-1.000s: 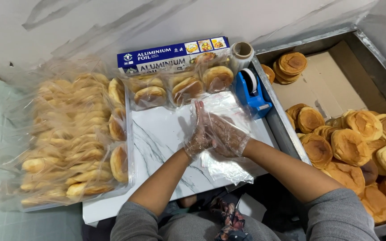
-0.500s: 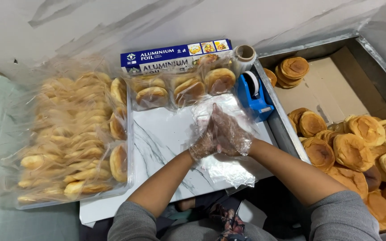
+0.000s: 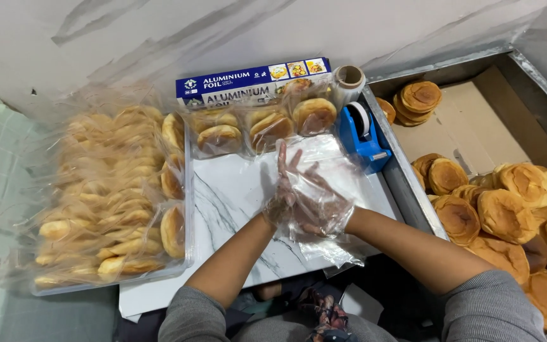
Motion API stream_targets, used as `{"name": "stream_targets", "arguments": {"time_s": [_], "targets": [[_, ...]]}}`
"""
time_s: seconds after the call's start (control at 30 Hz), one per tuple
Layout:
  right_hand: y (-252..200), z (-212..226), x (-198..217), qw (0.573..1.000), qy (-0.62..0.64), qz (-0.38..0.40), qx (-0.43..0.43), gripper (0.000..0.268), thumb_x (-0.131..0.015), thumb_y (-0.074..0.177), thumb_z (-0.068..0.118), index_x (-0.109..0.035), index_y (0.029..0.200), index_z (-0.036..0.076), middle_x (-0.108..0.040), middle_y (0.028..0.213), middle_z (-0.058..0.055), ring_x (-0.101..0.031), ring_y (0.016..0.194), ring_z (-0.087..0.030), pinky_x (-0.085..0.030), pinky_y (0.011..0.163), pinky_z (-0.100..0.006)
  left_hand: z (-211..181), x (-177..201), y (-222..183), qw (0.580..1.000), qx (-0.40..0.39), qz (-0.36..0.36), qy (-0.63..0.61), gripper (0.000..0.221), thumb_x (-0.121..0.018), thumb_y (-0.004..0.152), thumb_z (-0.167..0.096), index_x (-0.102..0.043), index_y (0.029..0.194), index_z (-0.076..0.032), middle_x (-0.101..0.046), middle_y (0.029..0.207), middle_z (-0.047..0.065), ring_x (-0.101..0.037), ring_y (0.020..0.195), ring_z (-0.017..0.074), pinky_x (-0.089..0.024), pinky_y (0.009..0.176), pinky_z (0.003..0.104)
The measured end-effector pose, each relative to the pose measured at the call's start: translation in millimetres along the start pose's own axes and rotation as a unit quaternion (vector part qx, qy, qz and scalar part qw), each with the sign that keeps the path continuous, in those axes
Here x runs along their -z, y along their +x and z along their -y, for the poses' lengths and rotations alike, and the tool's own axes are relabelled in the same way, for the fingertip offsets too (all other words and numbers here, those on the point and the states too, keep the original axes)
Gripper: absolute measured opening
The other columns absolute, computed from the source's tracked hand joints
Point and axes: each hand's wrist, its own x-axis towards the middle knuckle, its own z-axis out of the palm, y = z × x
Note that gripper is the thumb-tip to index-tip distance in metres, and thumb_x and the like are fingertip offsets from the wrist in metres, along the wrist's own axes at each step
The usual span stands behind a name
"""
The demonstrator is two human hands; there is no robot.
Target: The person is individually wrapping bread buns by placing them into plastic bags at a packaging station.
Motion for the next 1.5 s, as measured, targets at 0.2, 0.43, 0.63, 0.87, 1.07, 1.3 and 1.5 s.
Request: {"name": "stream_targets", "arguments": {"time_s": [0.2, 0.43, 0.63, 0.87, 1.07, 1.3, 1.5], "targets": [[158, 176, 142, 0.992, -0.091, 0.084, 0.039, 0.084, -0.062, 0.081, 0.063, -0.051, 0.145, 0.009, -0.063, 0.133, -0.016, -0.057, 0.129, -0.039, -0.037, 0.116, -0.056, 72, -25, 48, 0.638, -0.028, -0.341, 0.69, 0.115, -0.081, 0.089, -0.028, 0.004, 0.164, -0.015, -0.031, 0.155, 0.038, -0.046, 0.13, 0.058, -0.056, 0.097, 0.061], [202, 221, 166, 0.955, -0.158, 0.18, -0.176, 0.083, -0.043, 0.096, 0.054, -0.017, 0.166, 0.017, -0.025, 0.169, -0.009, -0.013, 0.156, -0.033, -0.001, 0.121, -0.063, 104, 25, 62, 0.514, -0.282, -0.387, 0.712, 0.108, -0.075, 0.077, -0.068, -0.022, 0.153, -0.012, -0.066, 0.13, 0.011, -0.054, 0.13, 0.0292, -0.027, 0.116, 0.062], [166, 193, 138, 0.985, -0.131, 0.103, -0.054, 0.083, -0.041, 0.099, 0.057, -0.017, 0.165, 0.011, -0.019, 0.17, -0.016, -0.01, 0.157, -0.04, 0.001, 0.126, -0.064, 90, -26, 50, 0.798, -0.155, -0.357, 0.459, 0.086, -0.036, 0.097, -0.082, -0.002, 0.165, -0.044, 0.003, 0.168, 0.028, -0.01, 0.15, 0.0549, -0.027, 0.113, 0.075], [165, 184, 149, 0.957, -0.006, 0.247, -0.155, 0.111, -0.044, 0.073, 0.087, -0.022, 0.163, 0.025, -0.024, 0.17, -0.005, -0.008, 0.158, -0.029, 0.011, 0.122, -0.066, 54, -9, 4, 0.71, -0.113, -0.247, 0.649, 0.097, -0.048, 0.098, -0.066, 0.007, 0.164, -0.022, -0.015, 0.16, 0.033, -0.032, 0.141, 0.0585, -0.046, 0.098, 0.071], [151, 154, 120, 0.961, -0.218, 0.167, -0.016, 0.112, -0.049, 0.074, 0.084, -0.025, 0.162, 0.018, -0.021, 0.17, -0.014, -0.008, 0.158, -0.036, 0.004, 0.123, -0.07, 52, -26, 6, 0.526, -0.112, -0.494, 0.683, 0.12, -0.096, 0.067, -0.034, -0.017, 0.156, -0.021, -0.032, 0.158, 0.032, -0.051, 0.126, 0.0564, -0.065, 0.067, 0.052], [145, 129, 68, 0.943, -0.278, 0.18, 0.03, 0.107, -0.039, 0.078, 0.083, -0.017, 0.164, 0.022, -0.019, 0.17, -0.008, -0.001, 0.157, -0.039, 0.016, 0.121, -0.073, 87, -34, 66, 0.472, -0.096, -0.541, 0.689, 0.093, -0.077, 0.085, -0.049, -0.019, 0.153, -0.024, -0.042, 0.153, 0.023, -0.053, 0.128, 0.0449, -0.057, 0.095, 0.052], [139, 135, 121, 0.979, -0.158, 0.112, 0.069, 0.097, -0.039, 0.084, 0.063, -0.021, 0.165, 0.012, -0.029, 0.168, -0.008, -0.02, 0.155, -0.035, -0.004, 0.126, -0.064, 77, -66, 87, 0.538, -0.067, -0.644, 0.54, 0.083, -0.065, 0.093, -0.056, -0.032, 0.156, -0.014, -0.049, 0.151, 0.015, -0.061, 0.121, 0.0244, -0.064, 0.088, 0.035]]}}
